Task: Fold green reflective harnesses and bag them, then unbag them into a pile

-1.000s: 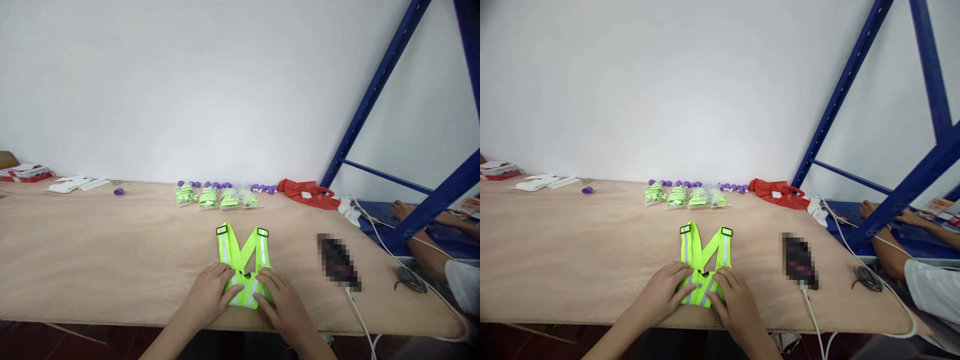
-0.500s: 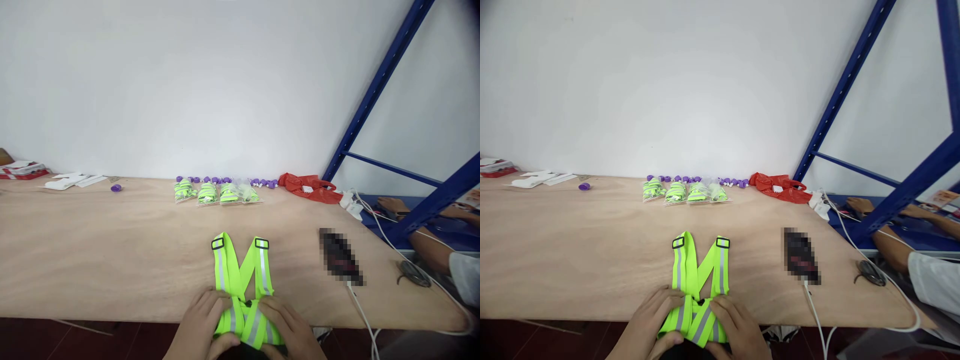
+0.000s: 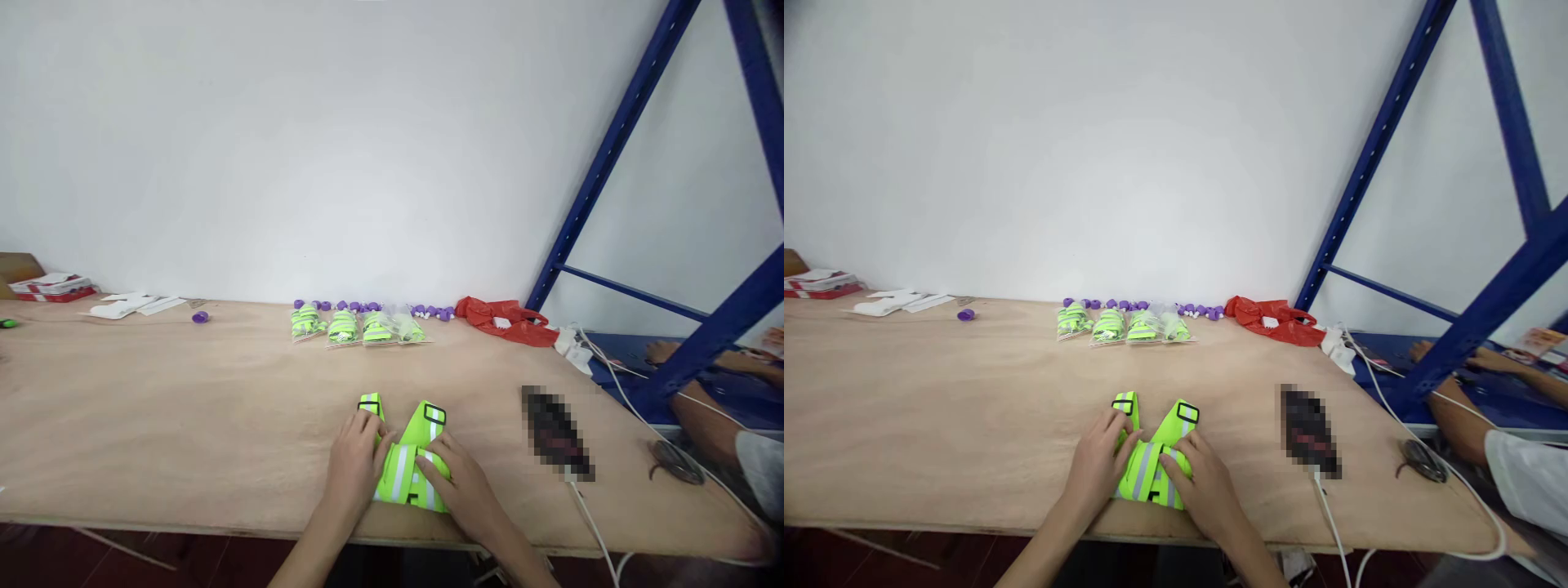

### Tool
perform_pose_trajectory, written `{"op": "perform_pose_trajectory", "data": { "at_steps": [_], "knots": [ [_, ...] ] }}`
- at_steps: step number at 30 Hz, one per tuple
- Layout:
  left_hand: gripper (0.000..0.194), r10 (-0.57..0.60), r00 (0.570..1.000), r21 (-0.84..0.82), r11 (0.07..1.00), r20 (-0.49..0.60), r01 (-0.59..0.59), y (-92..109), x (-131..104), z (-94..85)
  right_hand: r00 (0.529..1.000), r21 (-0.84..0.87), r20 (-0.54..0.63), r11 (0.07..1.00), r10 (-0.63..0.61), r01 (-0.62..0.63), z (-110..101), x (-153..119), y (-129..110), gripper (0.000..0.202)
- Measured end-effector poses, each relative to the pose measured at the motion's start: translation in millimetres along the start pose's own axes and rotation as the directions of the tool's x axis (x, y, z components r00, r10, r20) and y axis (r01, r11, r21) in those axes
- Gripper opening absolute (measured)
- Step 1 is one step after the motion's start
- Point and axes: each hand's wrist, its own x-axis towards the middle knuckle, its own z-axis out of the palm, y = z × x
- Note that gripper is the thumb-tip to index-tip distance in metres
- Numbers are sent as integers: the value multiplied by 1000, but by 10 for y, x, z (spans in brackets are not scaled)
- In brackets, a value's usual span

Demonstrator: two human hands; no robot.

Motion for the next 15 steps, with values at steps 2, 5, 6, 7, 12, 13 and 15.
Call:
{"op": "perform_pose_trajectory", "data": {
  "at_steps": [2, 5, 6, 7, 12, 13, 15],
  "knots": [
    [19, 58, 998, 73, 996, 8, -58, -7, -18, 53, 1000, -72, -22, 997, 17, -19, 43, 36, 36, 26],
    [22, 101, 994, 104, 989, 39, -105, 15, -111, 13, 991, -144, -128, 989, -32, 13, 128, 10, 101, 20],
    [22, 118, 992, 90, 988, 56, -122, 24, -153, -27, 985, -165, -159, 985, -70, 43, 158, -19, 122, 19],
    [22, 132, 988, 69, 988, 77, -137, 29, -200, -74, 978, -187, -180, 980, -109, 75, 184, -58, 142, 20],
    [49, 152, 964, 47, 985, 219, -166, -38, -471, -254, 976, -262, -50, 946, -213, 193, 218, -342, 234, 47],
    [57, 152, 956, 58, 983, 251, -171, -67, -530, -261, 974, -265, 7, 939, -226, 220, 210, -405, 254, 58],
    [69, 153, 939, 74, 980, 309, -184, -124, -647, -249, 963, -268, 90, 925, -253, 268, 192, -524, 294, 72]
  ]
}}
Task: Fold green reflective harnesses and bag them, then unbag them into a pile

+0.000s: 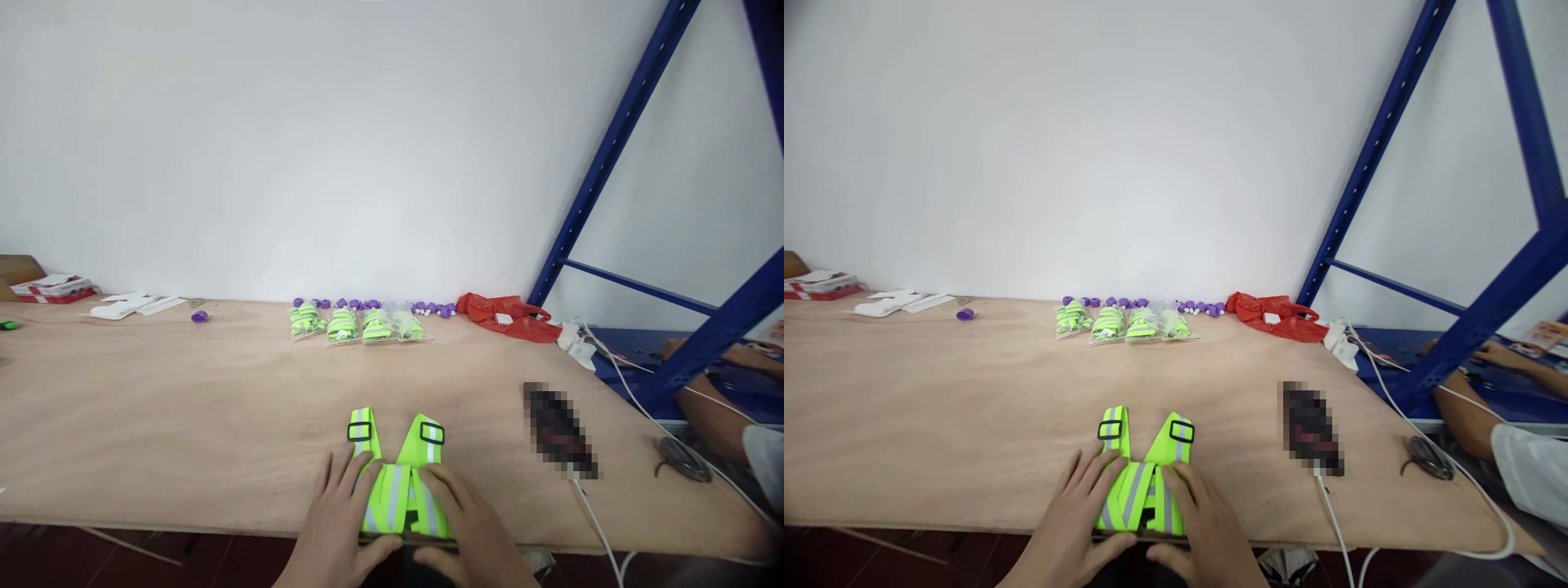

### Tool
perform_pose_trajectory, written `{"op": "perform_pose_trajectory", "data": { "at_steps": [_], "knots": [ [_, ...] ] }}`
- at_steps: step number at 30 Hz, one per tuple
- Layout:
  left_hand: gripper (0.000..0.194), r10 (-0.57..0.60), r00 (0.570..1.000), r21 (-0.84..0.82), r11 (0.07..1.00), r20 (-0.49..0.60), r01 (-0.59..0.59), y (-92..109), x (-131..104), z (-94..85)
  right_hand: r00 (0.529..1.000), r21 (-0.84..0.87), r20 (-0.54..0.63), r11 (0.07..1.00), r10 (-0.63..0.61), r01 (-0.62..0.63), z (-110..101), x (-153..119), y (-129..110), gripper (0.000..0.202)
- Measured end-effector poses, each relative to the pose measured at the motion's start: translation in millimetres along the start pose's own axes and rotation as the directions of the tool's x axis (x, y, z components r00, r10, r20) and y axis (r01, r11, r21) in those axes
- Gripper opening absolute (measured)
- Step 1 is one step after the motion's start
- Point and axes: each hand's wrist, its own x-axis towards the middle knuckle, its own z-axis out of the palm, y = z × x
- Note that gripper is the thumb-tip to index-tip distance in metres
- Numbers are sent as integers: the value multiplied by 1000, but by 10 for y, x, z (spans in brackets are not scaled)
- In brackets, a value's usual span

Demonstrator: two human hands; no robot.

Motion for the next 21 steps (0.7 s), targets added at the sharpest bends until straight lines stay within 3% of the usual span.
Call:
{"op": "perform_pose_trajectory", "data": {
  "at_steps": [5, 9, 13, 17, 21],
  "knots": [
    [71, 38, 997, -45, 998, 72, -35, -11, -167, 115, 996, 48, -18, 995, -90, 91, -66, -178, -26, 69],
    [64, 68, 996, -159, 986, 64, -57, 49, -143, 51, 994, 148, -54, 984, -94, 101, -210, -128, -103, 53],
    [54, -82, 993, -295, 950, 85, 104, 141, 17, -136, 995, 289, -82, 957, 54, -28, -285, 10, -144, 32],
    [27, -238, 969, -309, 919, 67, 247, 199, 289, -271, 968, 401, 14, 886, 250, -235, -320, 230, -125, 29],
    [37, -320, 947, -253, 916, 10, 312, 182, 594, -247, 953, 405, 88, 864, 289, -299, -351, 478, -57, 31]
  ]
}}
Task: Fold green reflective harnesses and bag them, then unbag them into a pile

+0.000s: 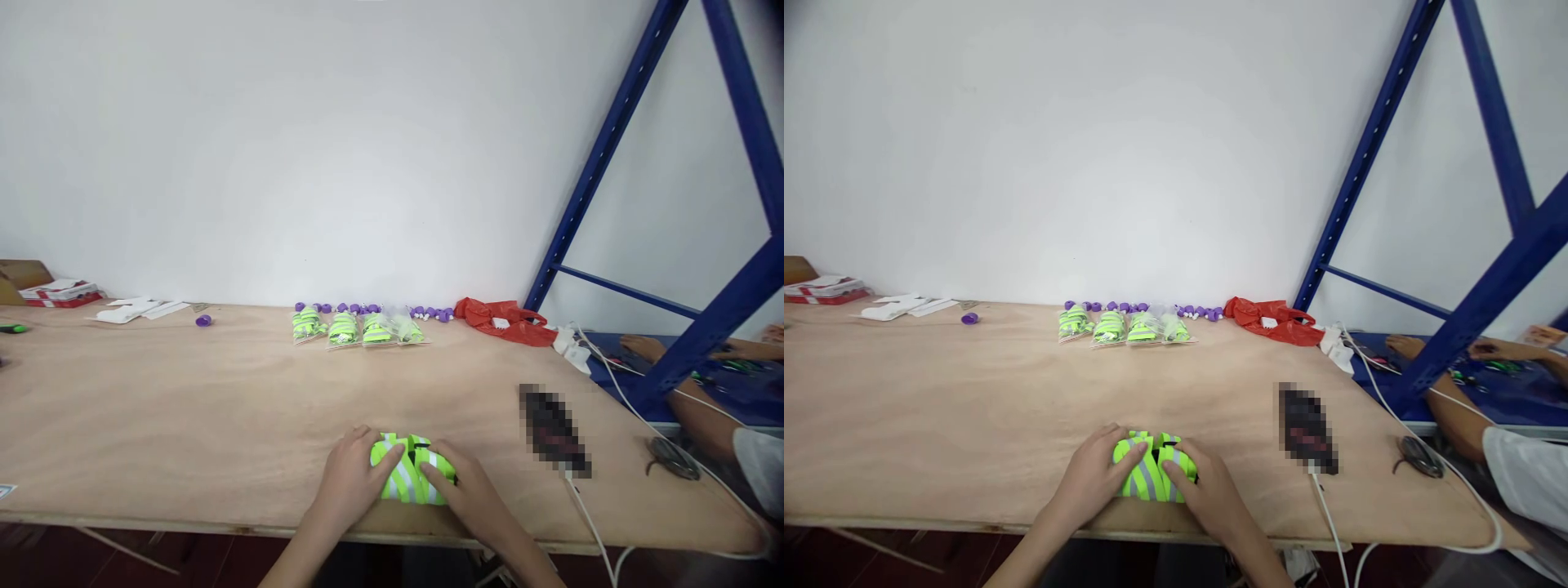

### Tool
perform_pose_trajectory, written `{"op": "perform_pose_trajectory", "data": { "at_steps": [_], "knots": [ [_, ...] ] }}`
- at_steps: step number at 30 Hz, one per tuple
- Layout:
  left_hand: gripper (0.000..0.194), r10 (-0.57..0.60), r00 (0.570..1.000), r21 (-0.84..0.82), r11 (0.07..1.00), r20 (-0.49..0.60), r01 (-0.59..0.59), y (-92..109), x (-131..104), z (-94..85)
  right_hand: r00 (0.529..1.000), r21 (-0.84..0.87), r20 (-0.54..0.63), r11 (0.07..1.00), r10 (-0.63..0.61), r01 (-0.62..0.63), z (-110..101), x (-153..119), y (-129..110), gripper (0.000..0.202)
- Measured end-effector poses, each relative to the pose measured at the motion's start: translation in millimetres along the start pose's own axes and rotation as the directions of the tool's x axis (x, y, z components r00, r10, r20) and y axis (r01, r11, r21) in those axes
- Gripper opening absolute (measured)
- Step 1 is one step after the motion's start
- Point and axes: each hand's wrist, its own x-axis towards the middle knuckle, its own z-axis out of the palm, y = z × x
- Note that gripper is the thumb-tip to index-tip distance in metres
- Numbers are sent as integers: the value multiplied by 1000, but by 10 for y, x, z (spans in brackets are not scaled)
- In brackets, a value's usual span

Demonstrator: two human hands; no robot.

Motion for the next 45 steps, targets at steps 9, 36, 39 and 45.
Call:
{"op": "perform_pose_trajectory", "data": {
  "at_steps": [9, 36, 39, 45],
  "knots": [
    [41, -78, 993, 284, 954, -90, 100, 22, 298, 267, 992, -207, -121, 977, 33, -58, 52, 229, 120, 24],
    [24, -11, 964, -439, 892, -264, -110, 167, 189, 406, 971, 839, 17, 525, 238, -143, 122, 72, -123, 50],
    [22, 32, 968, -463, 874, -250, -149, 207, 203, 338, 985, 851, 27, 514, 169, -111, 80, 31, -140, 47],
    [18, 173, 966, -410, 880, -193, -240, 292, 210, 184, 992, 880, 103, 457, 78, -127, 27, -25, -135, 65]
  ]
}}
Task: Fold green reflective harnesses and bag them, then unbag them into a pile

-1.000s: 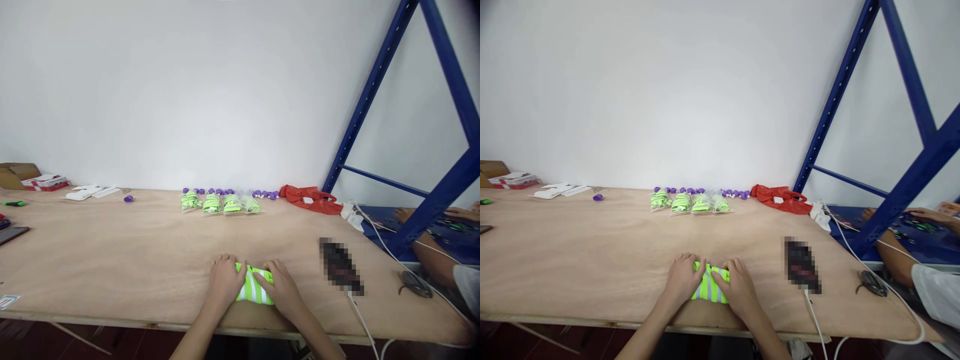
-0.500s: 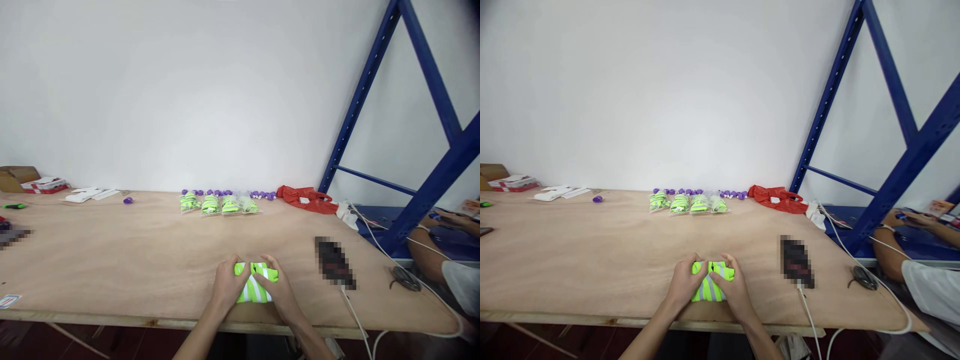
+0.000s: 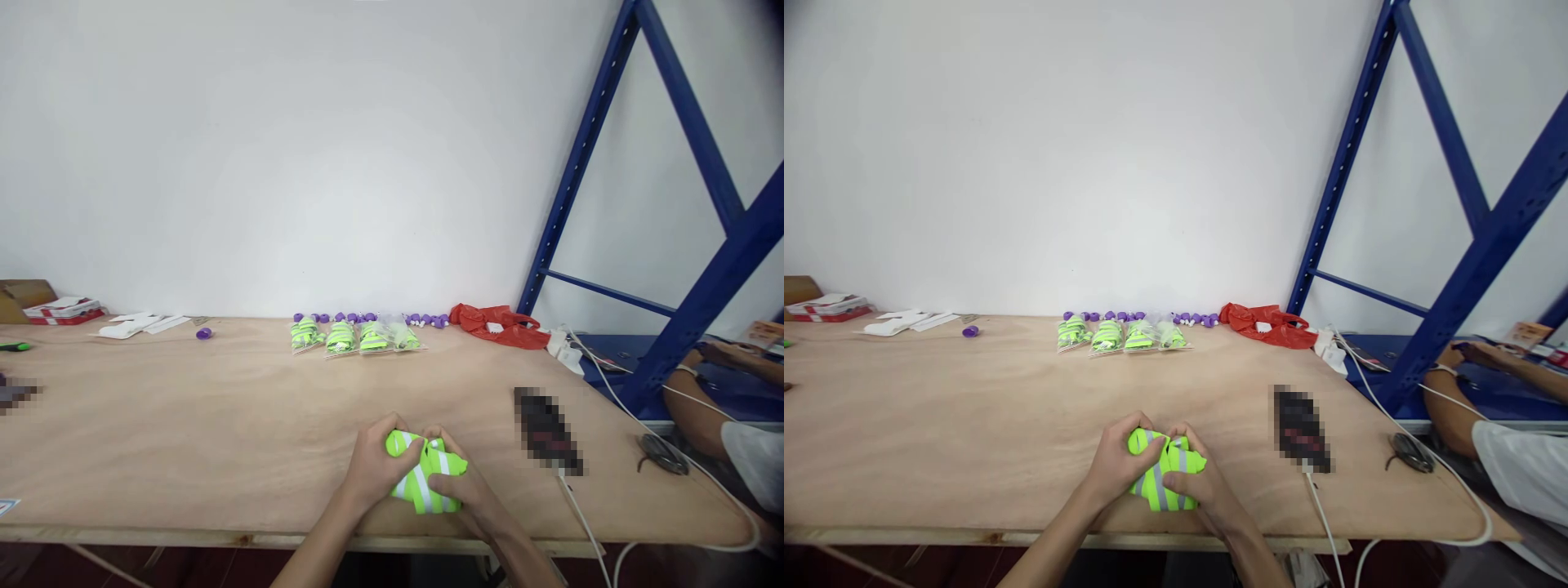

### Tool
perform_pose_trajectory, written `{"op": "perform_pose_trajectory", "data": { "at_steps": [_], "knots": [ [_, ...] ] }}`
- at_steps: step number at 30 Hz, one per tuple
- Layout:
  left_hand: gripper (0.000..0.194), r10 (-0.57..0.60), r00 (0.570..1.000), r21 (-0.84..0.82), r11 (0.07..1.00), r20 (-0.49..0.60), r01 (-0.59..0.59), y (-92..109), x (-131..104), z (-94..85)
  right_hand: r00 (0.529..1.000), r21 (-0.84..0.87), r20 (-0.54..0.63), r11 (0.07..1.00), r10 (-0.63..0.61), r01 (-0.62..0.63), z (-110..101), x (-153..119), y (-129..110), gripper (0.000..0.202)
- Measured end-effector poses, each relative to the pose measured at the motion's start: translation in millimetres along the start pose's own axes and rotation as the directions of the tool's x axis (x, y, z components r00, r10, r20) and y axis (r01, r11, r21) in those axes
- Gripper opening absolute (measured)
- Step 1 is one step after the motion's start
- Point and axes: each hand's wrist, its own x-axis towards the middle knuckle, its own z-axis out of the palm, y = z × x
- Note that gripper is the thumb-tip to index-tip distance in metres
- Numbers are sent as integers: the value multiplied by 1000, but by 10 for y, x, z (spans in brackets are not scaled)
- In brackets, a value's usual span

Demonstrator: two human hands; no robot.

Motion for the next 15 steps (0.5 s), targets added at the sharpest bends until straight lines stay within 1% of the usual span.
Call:
{"op": "perform_pose_trajectory", "data": {
  "at_steps": [2, 3, 4, 5, 7, 9, 10, 13, 15],
  "knots": [
    [15, 36, 999, 28, 999, 1, -36, 25, 1, -17, 999, -10, 36, 1000, -5, 6, -8, 3, -25, 84],
    [15, 60, 998, 43, 997, 6, -60, 33, 0, -24, 999, -44, 51, 999, -11, 13, -5, 6, -43, 91],
    [15, 87, 996, 56, 995, 14, -88, 38, 0, -32, 998, -98, 60, 995, -21, 27, 6, 8, -65, 94],
    [15, 116, 993, 65, 991, 26, -117, 42, 0, -40, 998, -172, 56, 984, -41, 50, 25, 9, -89, 92],
    [13, 158, 986, 72, 984, 59, -162, 55, 0, -60, 994, -333, 9, 937, -112, 109, 86, 4, -137, 78],
    [10, 150, 986, 78, 985, 77, -156, 79, 0, -82, 982, -453, -45, 880, -184, 144, 163, -6, -169, 67],
    [12, 123, 990, 90, 987, 76, -129, 95, 0, -93, 976, -486, -64, 860, -210, 153, 197, -11, -173, 64],
    [29, 40, 997, 132, 990, 72, -50, 147, 5, -110, 968, -518, -90, 841, -234, 155, 265, -21, -147, 56],
    [36, 39, 996, 145, 988, 84, -51, 173, 13, -107, 964, -520, -95, 838, -249, 165, 285, -25, -120, 50]
  ]
}}
